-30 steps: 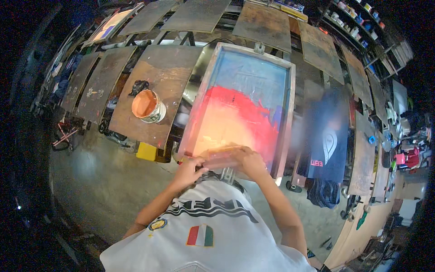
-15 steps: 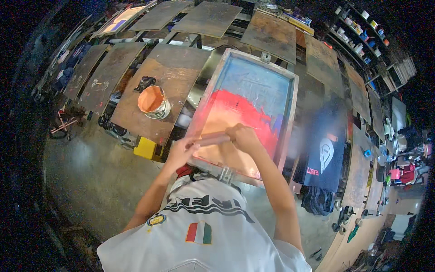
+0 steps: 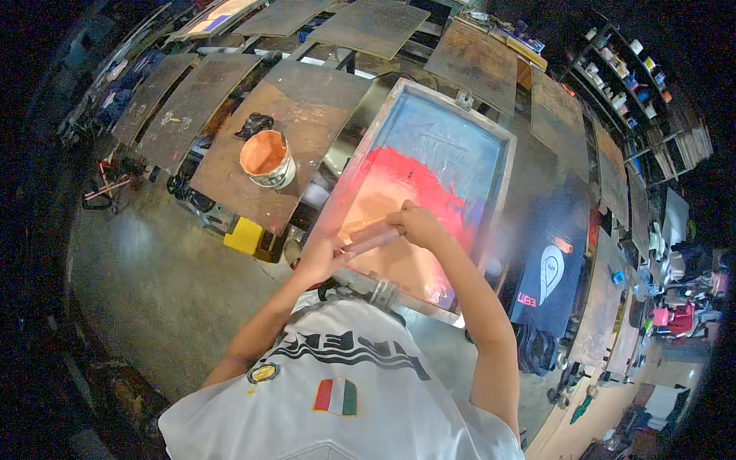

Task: Screen printing a design onto a blue tote bag.

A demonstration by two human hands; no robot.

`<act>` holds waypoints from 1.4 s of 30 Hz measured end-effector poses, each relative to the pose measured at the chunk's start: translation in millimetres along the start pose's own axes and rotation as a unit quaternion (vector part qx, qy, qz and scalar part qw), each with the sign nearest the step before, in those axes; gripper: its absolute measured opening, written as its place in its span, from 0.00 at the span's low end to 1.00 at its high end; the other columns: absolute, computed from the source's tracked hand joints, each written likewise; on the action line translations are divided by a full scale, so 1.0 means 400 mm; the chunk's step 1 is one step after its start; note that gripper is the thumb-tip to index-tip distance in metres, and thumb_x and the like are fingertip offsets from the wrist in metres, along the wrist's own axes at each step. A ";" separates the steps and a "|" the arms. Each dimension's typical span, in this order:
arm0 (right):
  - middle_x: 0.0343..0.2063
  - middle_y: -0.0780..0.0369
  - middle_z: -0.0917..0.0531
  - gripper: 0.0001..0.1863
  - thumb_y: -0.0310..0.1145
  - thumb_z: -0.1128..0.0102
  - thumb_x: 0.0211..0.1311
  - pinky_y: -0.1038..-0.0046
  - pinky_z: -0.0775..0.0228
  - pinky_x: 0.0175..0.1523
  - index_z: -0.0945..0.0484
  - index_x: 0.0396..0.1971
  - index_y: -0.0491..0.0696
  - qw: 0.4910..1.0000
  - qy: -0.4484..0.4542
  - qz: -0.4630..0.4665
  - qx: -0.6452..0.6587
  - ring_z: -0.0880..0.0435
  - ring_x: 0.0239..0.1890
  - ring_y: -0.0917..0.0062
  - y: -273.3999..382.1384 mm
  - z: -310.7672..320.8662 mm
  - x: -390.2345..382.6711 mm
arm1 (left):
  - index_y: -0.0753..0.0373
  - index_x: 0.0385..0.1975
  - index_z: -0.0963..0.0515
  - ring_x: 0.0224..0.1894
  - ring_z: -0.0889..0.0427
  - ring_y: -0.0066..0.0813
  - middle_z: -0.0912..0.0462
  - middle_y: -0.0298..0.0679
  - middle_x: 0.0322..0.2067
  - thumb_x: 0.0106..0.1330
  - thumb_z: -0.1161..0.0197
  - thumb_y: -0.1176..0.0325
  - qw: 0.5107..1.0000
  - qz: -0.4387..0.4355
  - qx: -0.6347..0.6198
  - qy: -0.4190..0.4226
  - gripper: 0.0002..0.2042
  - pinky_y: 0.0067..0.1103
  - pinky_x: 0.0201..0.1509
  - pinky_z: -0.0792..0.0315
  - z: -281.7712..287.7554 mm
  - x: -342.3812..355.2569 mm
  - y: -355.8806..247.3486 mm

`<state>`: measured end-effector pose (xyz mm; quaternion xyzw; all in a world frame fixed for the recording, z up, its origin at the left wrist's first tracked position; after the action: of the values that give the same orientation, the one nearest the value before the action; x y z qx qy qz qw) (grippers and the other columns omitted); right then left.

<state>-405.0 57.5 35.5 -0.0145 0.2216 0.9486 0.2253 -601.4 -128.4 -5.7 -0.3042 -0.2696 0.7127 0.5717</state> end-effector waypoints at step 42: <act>0.42 0.65 0.16 0.18 0.34 0.36 0.50 0.67 0.21 0.42 0.19 0.43 0.51 0.978 -0.169 -0.111 -0.058 0.20 0.46 0.71 0.247 -0.044 -0.269 | 0.69 0.53 0.25 0.40 0.19 0.26 0.19 0.42 0.37 0.69 0.36 0.64 0.979 0.028 -0.156 0.130 0.18 0.24 0.46 0.24 0.060 -0.076 -0.054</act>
<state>-352.3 -74.3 74.3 0.1081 0.1220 0.9179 0.3618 -600.1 -154.6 30.0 -0.4870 -0.2923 0.6324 0.5268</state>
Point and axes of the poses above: each hand's wrist, its own x-axis towards the middle knuckle, its own z-axis out of the back of the hand, y = z × x, the point moved 3 cm from there along x, towards the middle knuckle
